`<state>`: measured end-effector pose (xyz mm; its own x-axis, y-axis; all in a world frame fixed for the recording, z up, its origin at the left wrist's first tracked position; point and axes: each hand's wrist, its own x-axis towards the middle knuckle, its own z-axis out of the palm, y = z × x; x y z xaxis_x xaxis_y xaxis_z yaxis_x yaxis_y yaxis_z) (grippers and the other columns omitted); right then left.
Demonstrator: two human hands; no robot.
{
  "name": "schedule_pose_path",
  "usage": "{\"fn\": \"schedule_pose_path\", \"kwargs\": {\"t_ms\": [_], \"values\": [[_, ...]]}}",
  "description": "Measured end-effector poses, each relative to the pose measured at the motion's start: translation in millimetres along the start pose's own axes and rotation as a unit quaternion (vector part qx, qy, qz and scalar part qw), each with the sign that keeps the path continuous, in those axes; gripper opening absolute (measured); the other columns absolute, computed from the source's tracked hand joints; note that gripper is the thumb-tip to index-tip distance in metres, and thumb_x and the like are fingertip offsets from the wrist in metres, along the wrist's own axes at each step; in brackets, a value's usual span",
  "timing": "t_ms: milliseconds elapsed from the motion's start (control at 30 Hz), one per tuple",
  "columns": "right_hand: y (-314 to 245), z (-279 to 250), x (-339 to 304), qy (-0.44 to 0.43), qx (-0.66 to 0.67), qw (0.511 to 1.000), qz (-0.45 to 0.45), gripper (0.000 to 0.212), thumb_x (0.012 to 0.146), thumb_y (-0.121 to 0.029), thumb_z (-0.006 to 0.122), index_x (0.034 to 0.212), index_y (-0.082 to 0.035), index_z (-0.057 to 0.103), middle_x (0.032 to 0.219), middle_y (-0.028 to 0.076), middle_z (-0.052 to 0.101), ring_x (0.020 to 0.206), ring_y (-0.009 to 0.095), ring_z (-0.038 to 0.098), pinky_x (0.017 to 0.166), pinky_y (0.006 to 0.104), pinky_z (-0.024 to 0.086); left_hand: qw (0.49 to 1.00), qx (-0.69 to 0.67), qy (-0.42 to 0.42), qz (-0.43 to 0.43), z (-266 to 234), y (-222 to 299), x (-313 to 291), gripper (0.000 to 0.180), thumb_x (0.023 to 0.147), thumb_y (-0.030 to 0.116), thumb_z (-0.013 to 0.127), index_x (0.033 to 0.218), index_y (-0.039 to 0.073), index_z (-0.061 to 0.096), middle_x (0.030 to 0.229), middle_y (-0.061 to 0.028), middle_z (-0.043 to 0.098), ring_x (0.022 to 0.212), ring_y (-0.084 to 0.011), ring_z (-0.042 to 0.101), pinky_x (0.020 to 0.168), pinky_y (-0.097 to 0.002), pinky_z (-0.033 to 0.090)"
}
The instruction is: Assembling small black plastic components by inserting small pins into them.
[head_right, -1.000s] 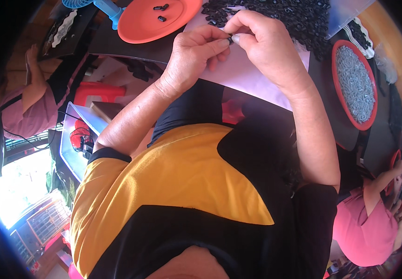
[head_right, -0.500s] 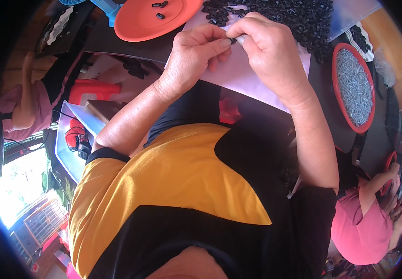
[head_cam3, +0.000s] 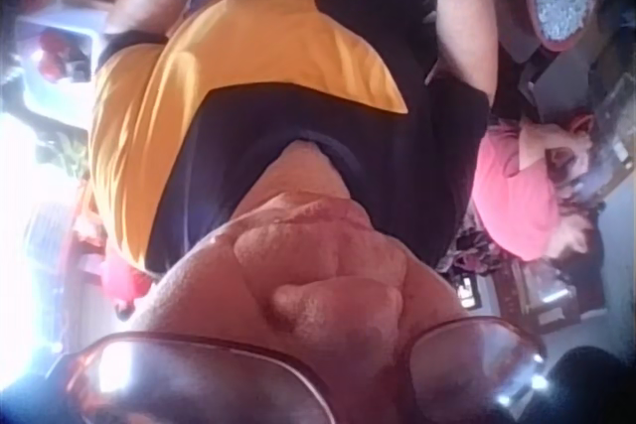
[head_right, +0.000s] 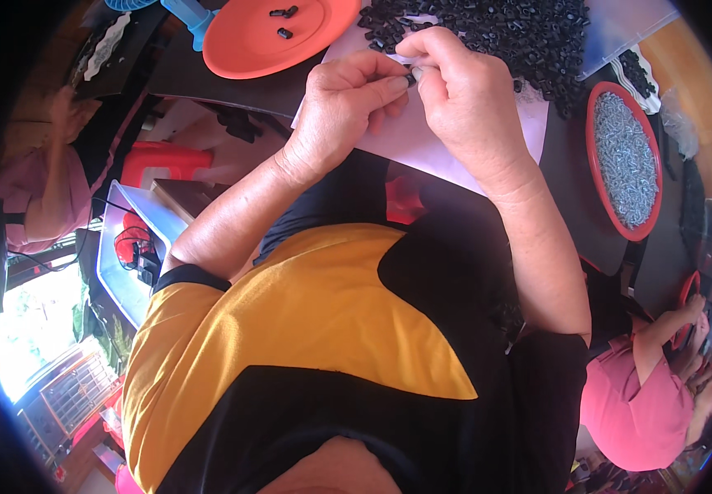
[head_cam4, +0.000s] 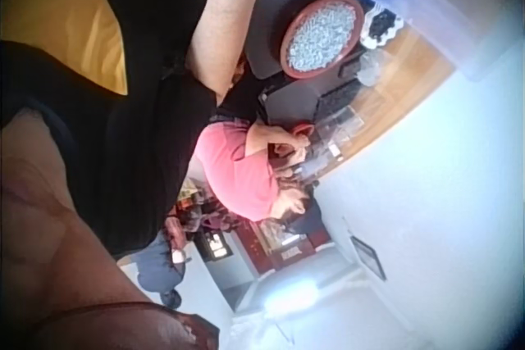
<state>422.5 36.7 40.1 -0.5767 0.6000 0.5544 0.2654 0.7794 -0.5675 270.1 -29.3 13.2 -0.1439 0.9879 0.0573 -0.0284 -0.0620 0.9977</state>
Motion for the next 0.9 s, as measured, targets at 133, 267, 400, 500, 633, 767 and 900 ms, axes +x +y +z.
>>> {"fn": "schedule_pose_path", "kwargs": {"t_ms": [133,267,400,500,633,767,900], "values": [[-3.6,2.5,-3.3,0.013,-0.058,0.998,-0.019,0.029,0.08,0.012,0.056,0.1,-0.006,0.064,0.088,0.012,0.072,0.076,0.03,0.071,0.065,0.0367,0.056,1.0,-0.008,0.007,0.022,0.1,-6.0,1.7,0.011,0.091,0.008,0.067,0.093,-0.003,0.068,0.075,-0.0037,0.065,0.066,-0.0077,0.06,0.058,-0.0225,0.049],[-3.9,0.2,-3.2,0.019,-0.061,0.997,-0.039,0.029,0.077,0.014,0.056,0.096,-0.007,0.065,0.085,0.011,0.071,0.074,0.031,0.07,0.064,0.0368,0.056,1.0,0.002,0.013,0.015,2.3,-3.1,1.5,0.01,0.09,0.006,0.066,0.092,-0.003,0.068,0.074,-0.0038,0.065,0.065,-0.0082,0.06,0.059,-0.0235,0.049],[-3.5,-0.8,-3.7,0.025,-0.054,0.997,-0.045,0.03,0.076,0.015,0.054,0.095,-0.006,0.065,0.086,0.011,0.071,0.074,0.031,0.07,0.064,0.0367,0.056,1.0,0.013,0.012,0.012,3.3,1.8,-0.5,0.01,0.09,0.006,0.066,0.091,-0.004,0.067,0.073,-0.0037,0.064,0.064,-0.0081,0.058,0.058,-0.0233,0.048],[-4.3,-0.6,-1.7,0.025,-0.054,0.997,-0.056,0.025,0.074,0.013,0.056,0.089,-0.007,0.063,0.08,0.009,0.069,0.072,0.03,0.069,0.062,0.0372,0.054,1.0,-0.013,0.012,0.005,6.1,2.5,-1.0,0.009,0.089,0.005,0.066,0.088,-0.004,0.067,0.072,-0.004,0.063,0.064,-0.0088,0.058,0.057,-0.0238,0.048],[-7.3,-0.5,-1.7,0.019,-0.205,0.965,-0.161,0.021,0.072,0.007,0.061,0.087,-0.009,0.062,0.076,0.006,0.066,0.072,0.026,0.066,0.065,0.0364,0.051,0.998,0.012,0.049,0.031,13.9,-2.0,0.7,0.008,0.086,0.003,0.065,0.086,-0.005,0.066,0.068,-0.0058,0.062,0.062,-0.0113,0.058,0.057,-0.0262,0.047],[-7.6,-1.0,-2.6,0.012,-0.264,0.943,-0.203,0.024,0.07,0.006,0.063,0.089,-0.009,0.062,0.077,0.005,0.065,0.072,0.025,0.064,0.067,0.0351,0.049,0.99,0.031,0.094,0.099,22.5,-15.4,1.6,0.008,0.085,0.002,0.065,0.085,-0.006,0.066,0.068,-0.0078,0.061,0.061,-0.0128,0.057,0.056,-0.0283,0.047],[1.0,-2.4,-1.8,-0.005,-0.056,0.997,-0.053,0.019,0.071,-0.006,0.065,0.088,-0.012,0.058,0.073,0.003,0.064,0.07,0.022,0.063,0.065,0.0348,0.047,0.994,-0.016,0.084,0.071,23.7,-17.4,-2.7,0.006,0.083,0.0,0.063,0.085,-0.005,0.066,0.072,-0.0104,0.064,0.061,-0.0149,0.058,0.056,-0.0301,0.048]]}}
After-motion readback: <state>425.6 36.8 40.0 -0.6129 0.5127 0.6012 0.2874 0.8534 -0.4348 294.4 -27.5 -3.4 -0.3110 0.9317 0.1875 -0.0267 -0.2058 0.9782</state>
